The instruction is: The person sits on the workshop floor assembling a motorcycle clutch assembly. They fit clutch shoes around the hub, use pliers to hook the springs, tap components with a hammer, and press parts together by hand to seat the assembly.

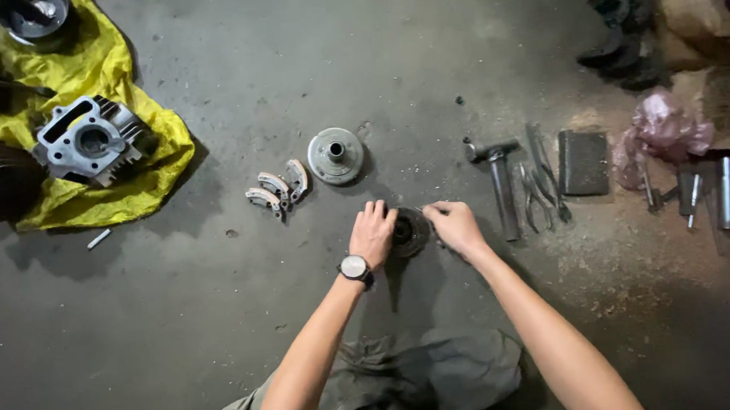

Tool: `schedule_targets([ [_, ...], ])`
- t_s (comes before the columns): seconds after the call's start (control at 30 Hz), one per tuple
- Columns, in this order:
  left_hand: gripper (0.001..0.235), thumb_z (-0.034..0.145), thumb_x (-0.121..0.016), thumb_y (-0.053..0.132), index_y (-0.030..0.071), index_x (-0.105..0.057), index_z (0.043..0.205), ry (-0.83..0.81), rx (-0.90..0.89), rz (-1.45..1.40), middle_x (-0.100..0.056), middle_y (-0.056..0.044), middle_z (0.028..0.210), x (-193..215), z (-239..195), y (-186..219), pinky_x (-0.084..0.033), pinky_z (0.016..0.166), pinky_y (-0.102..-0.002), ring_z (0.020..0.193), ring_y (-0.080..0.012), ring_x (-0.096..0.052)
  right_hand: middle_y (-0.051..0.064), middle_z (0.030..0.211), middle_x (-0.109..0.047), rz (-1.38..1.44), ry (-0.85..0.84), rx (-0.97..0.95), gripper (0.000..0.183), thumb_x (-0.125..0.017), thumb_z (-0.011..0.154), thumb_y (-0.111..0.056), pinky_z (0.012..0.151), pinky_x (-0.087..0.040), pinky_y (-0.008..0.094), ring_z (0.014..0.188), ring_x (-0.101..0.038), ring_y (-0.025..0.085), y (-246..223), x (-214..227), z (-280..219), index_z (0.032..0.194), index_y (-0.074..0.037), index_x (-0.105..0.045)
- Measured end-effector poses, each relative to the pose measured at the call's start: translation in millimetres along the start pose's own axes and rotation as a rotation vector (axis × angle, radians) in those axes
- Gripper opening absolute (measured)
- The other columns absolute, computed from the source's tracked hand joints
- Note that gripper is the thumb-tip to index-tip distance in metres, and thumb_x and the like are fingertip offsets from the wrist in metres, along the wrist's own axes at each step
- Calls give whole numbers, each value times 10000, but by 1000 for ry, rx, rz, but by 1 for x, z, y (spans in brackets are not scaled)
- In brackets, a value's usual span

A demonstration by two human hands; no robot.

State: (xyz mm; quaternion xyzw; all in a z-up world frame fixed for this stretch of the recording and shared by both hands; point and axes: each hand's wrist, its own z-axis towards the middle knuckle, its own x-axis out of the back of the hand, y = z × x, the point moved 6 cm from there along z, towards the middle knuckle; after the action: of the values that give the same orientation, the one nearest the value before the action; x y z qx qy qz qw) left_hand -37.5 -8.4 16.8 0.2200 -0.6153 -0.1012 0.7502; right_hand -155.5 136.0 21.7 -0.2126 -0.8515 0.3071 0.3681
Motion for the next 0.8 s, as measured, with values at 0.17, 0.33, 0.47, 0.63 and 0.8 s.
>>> schedule_targets([
  [0.17,317,798,-626,116,10,-646,1096,-4,-74,176,-602,-164,1114,-20,2,6,-460,835,-391,1066,-311,-556,252,1043,-732,-521,34,71,300,-642,909,-281,909,-539,510,1025,-684,435,-10,-3,2,1089,-79,-772],
  [0.33,199,837,-622,114,9,-627,1006,-44,19,149,-591,-165,1056,-22,9,9,-447,841,-425,1043,-328,-553,276,1104,-710,-635,-8,21,315,-586,905,-221,969,-519,533,1096,-665,461,-22,-7,4,1126,-73,-755],
  [0.47,153,856,-638,134,4,-600,927,-48,247,-68,-584,-181,988,-10,19,13,-442,800,-480,985,-368,-560,286,1140,-693,-604,-12,-5,366,-596,873,-202,970,-506,545,1114,-645,471,-18,-6,10,1193,-74,-717],
  [0.63,202,775,-670,135,-15,-596,887,73,335,-195,-597,-216,938,-19,62,4,-482,769,-510,910,-413,-591,275,1140,-699,-575,-56,-42,343,-598,875,-208,980,-504,542,1130,-643,464,-18,-6,13,1165,-81,-730],
  [0.8,84,848,-613,3,-3,-642,926,27,314,-154,-631,-226,977,-43,81,-55,-529,850,-495,950,-421,-635,249,1130,-720,-576,-63,-79,321,-579,879,-178,987,-510,534,1127,-655,450,-17,-3,11,1134,-87,-753],
])
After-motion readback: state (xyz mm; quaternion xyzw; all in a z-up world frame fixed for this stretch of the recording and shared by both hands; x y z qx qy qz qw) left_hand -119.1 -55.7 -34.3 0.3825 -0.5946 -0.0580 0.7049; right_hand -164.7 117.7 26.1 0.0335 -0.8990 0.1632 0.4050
